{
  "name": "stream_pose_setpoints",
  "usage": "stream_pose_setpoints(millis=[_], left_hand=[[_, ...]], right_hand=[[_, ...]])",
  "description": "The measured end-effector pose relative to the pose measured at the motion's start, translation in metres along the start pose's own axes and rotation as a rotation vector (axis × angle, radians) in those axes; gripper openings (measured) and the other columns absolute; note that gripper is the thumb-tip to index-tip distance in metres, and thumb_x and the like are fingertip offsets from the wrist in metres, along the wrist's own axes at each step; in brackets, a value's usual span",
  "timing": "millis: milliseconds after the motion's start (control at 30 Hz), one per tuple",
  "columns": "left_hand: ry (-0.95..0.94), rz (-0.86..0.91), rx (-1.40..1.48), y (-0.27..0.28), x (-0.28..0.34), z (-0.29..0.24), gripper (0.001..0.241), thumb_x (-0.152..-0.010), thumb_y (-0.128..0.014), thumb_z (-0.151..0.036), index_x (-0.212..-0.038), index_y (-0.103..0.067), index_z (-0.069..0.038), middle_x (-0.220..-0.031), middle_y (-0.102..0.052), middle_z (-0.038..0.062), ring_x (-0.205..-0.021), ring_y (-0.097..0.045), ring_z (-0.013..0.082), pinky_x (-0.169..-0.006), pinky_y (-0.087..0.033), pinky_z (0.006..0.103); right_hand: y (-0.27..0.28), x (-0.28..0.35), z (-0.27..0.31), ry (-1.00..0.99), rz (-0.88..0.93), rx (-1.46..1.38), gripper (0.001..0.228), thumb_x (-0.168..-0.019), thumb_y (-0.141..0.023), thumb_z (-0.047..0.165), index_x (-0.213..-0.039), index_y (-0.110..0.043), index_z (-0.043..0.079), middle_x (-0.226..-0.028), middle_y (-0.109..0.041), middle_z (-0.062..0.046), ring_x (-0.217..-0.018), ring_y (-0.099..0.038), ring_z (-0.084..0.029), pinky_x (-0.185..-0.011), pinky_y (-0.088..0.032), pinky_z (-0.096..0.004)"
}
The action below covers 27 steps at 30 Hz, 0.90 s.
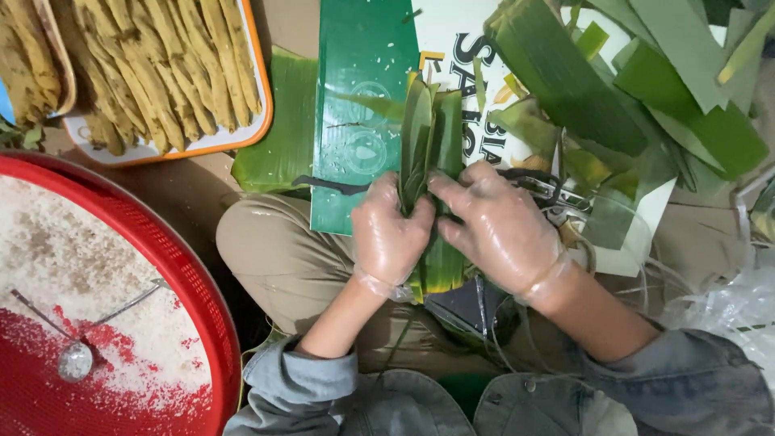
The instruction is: Preparing traditional food by scooping rice and filling onto banana leaves and then folding them into wraps.
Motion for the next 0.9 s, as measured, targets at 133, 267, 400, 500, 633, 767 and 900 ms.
stream_pose_setpoints(millis=[133, 267, 400, 500, 633, 767, 900], left_hand=[[0.005, -0.010, -0.002, 0.007, 0.000, -0.009, 0.019, -0.074, -0.076, -0.022, -0.082, -0.064, -0.009, -0.071, -0.067, 0.019, -0.076, -0.070, 0.0464, -0.061, -0.054, 0.0549], [0.029, 0.019, 0.031, 0.013, 0.003, -0.014, 0.025, -0.076, -0.079, -0.029, -0.078, -0.063, -0.010, -0.067, -0.066, 0.017, -0.071, -0.071, 0.0440, -0.058, -0.053, 0.0520], [-0.021, 0.270, 0.564, 0.027, 0.000, -0.009, 0.033, -0.096, -0.062, -0.042, -0.087, -0.073, -0.012, -0.078, -0.070, 0.010, -0.072, -0.069, 0.0254, -0.073, -0.060, 0.0350], [-0.001, 0.460, 0.730, -0.015, -0.001, 0.035, 0.015, -0.098, -0.061, -0.005, -0.112, -0.067, -0.004, -0.104, -0.064, 0.015, -0.085, -0.068, 0.0213, -0.074, -0.063, 0.0356], [-0.061, 0.424, 0.560, -0.027, -0.011, 0.033, 0.029, -0.085, -0.080, -0.009, -0.111, -0.067, -0.007, -0.094, -0.061, 0.006, -0.077, -0.063, 0.0146, -0.065, -0.060, 0.0290], [-0.063, 0.346, 0.459, -0.025, -0.012, 0.022, 0.030, -0.081, -0.085, -0.015, -0.104, -0.066, -0.009, -0.084, -0.057, 0.003, -0.067, -0.060, 0.0153, -0.056, -0.055, 0.0273], [-0.094, 0.220, 0.235, -0.020, -0.006, 0.013, 0.034, -0.079, -0.086, -0.025, -0.102, -0.064, -0.014, -0.082, -0.060, 0.004, -0.063, -0.067, 0.0240, -0.056, -0.058, 0.0354]], right_hand=[[-0.002, -0.003, 0.001, -0.006, 0.032, 0.039, 0.048, -0.090, -0.074, 0.020, -0.135, -0.065, 0.008, -0.109, -0.061, -0.019, -0.089, -0.072, -0.032, -0.074, -0.063, -0.043], [-0.005, -0.003, -0.004, 0.040, -0.018, 0.046, 0.046, -0.088, -0.077, 0.020, -0.131, -0.067, 0.007, -0.107, -0.062, -0.019, -0.085, -0.073, -0.034, -0.073, -0.063, -0.045], [-0.010, 0.001, -0.013, 0.087, -0.087, -0.039, 0.043, -0.088, -0.078, 0.019, -0.127, -0.069, 0.005, -0.106, -0.061, -0.021, -0.083, -0.072, -0.036, -0.073, -0.062, -0.045], [-0.017, 0.003, -0.021, 0.095, -0.148, -0.073, 0.041, -0.088, -0.079, 0.021, -0.124, -0.069, 0.005, -0.108, -0.060, -0.021, -0.083, -0.071, -0.034, -0.073, -0.062, -0.047], [-0.029, 0.001, -0.030, 0.105, -0.155, -0.068, 0.039, -0.087, -0.078, 0.016, -0.123, -0.069, 0.007, -0.111, -0.059, -0.018, -0.089, -0.070, -0.034, -0.078, -0.061, -0.043], [-0.019, 0.008, -0.028, 0.178, -0.315, -0.128, 0.036, -0.083, -0.082, 0.012, -0.116, -0.070, 0.008, -0.106, -0.062, -0.014, -0.092, -0.070, -0.034, -0.081, -0.060, -0.043], [0.008, 0.028, -0.011, 0.210, -0.292, -0.654, 0.066, -0.078, -0.073, -0.009, -0.141, -0.057, 0.004, -0.114, -0.063, -0.021, -0.101, -0.069, -0.035, -0.091, -0.058, -0.047]])
Point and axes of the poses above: each hand's wrist, its own x-axis away from the middle knuckle, its own y-axis out of the back of the hand, z = x × y, the point moved 8 cm from there along -x, towards the middle knuckle
